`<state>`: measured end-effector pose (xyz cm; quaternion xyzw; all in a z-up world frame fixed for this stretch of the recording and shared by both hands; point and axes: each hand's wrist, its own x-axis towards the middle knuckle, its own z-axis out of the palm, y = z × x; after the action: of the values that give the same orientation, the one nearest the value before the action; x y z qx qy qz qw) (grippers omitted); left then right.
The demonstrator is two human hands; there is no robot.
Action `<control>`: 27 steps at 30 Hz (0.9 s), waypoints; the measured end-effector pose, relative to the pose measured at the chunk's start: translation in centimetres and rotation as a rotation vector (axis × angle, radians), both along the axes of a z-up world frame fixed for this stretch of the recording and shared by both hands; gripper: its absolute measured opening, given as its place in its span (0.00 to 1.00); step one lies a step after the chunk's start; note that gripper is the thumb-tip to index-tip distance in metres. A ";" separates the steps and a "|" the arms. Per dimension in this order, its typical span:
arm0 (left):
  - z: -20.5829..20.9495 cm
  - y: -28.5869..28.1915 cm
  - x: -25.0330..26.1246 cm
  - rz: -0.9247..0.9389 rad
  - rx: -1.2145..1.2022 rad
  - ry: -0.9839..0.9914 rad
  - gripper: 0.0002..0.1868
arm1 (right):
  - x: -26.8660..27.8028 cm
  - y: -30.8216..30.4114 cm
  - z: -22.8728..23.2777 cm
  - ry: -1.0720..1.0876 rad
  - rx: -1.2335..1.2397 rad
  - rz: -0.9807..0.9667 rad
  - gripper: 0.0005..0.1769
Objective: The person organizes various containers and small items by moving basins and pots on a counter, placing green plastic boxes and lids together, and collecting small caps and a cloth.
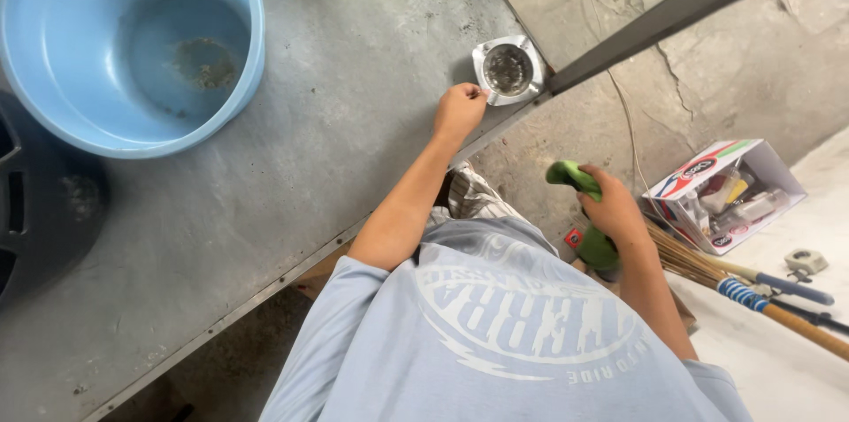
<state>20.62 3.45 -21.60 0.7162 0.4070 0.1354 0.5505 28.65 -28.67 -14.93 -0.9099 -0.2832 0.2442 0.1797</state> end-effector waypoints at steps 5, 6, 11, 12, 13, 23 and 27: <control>0.5 -2.0 0.9 -0.064 0.026 0.082 0.20 | -3.5 3.9 1.5 0.188 0.253 0.077 0.31; 0.6 -2.5 0.9 -0.056 0.024 0.079 0.20 | -4.2 4.8 2.2 0.185 0.251 0.086 0.31; -0.2 -2.8 1.1 0.046 0.108 0.016 0.21 | -5.3 8.7 5.2 0.282 0.185 0.297 0.30; -0.5 -2.5 1.0 0.071 0.111 0.015 0.21 | -5.1 9.3 5.4 0.282 0.184 0.323 0.30; -0.8 -2.2 1.2 0.063 -0.048 -0.007 0.22 | -4.8 9.6 5.7 0.294 0.178 0.364 0.30; 3.4 -2.8 1.4 -0.168 0.094 0.390 0.35 | -1.7 12.1 4.8 0.418 0.078 0.594 0.32; 5.8 -3.0 -5.5 0.226 0.209 0.096 0.20 | 1.5 14.4 2.8 0.641 0.169 0.588 0.30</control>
<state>15.15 0.40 -15.81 0.7247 0.4948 0.2036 0.4341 30.17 -14.24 -12.12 -0.6511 -0.4790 0.5307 0.2551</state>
